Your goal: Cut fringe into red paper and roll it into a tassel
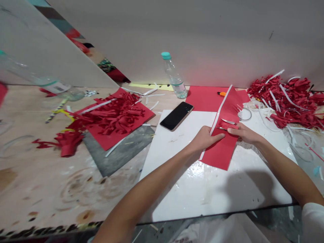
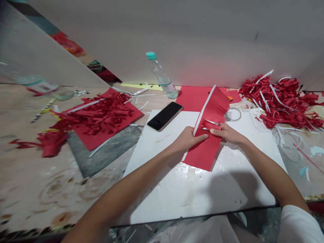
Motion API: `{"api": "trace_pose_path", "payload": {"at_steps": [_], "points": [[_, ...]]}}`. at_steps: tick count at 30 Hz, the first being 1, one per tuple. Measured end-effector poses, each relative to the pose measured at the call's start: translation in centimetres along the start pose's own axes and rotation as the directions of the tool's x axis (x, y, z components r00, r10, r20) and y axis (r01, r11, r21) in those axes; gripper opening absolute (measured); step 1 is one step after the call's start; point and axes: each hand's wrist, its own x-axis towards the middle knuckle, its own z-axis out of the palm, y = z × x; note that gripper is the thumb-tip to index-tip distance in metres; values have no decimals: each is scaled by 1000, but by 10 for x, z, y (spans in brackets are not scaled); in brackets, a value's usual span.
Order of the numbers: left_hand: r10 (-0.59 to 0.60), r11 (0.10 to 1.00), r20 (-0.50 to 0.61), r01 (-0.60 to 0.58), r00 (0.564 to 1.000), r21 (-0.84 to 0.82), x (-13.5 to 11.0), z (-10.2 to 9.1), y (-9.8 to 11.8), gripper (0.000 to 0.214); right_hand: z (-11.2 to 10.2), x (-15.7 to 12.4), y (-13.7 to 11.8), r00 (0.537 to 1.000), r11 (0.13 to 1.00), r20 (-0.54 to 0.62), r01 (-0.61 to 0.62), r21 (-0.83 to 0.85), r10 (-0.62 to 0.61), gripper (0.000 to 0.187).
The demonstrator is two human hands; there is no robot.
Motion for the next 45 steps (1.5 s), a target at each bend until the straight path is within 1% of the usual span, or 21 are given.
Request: {"api": "trace_pose_path", "payload": {"at_steps": [4,7,12,17,20,25,27,30,33,37,38,42,45], "points": [[-9,1000,-7,9,1000,4,1,0,-2,39,3,0,-3,1000,1000,4,-3,25,3,42],[-10,1000,1,10,1000,11,2,1,-4,39,4,0,-5,1000,1000,3,3,11,-3,41],[20,999,34,-21,999,38,2,1,-5,41,4,0,-4,999,999,-3,-33,27,33,41],[11,998,23,-12,1000,59,2,1,-4,40,4,0,-4,998,997,-20,-60,55,61,43],[2,1000,27,-3,1000,17,1,1,-2,40,3,0,-2,999,996,-24,-47,71,49,40],[-83,989,140,99,987,-114,1,-2,-3,41,-2,2,1,999,997,-30,-20,71,22,41],[-91,985,149,111,985,-134,2,-5,-5,41,-4,3,2,999,997,-36,-8,73,11,42],[-81,987,101,94,992,-133,5,-11,-6,42,-10,2,1,1000,992,-17,-23,126,25,44],[-56,994,0,56,998,-98,9,-20,-6,42,-21,1,-1,999,983,14,-53,177,51,47],[-42,993,-85,32,996,-114,14,-32,-9,44,-35,-3,-3,997,985,24,-74,153,71,32],[-34,993,-96,22,995,-119,15,-33,-10,45,-38,-3,-4,997,987,28,-81,137,78,31],[-14,991,-111,-1,994,-132,15,-35,-10,44,-40,-4,-4,995,992,40,-90,92,86,38],[-30,989,-121,12,992,-144,14,-32,-8,42,-37,-3,-3,995,993,52,-86,79,82,32]]}}
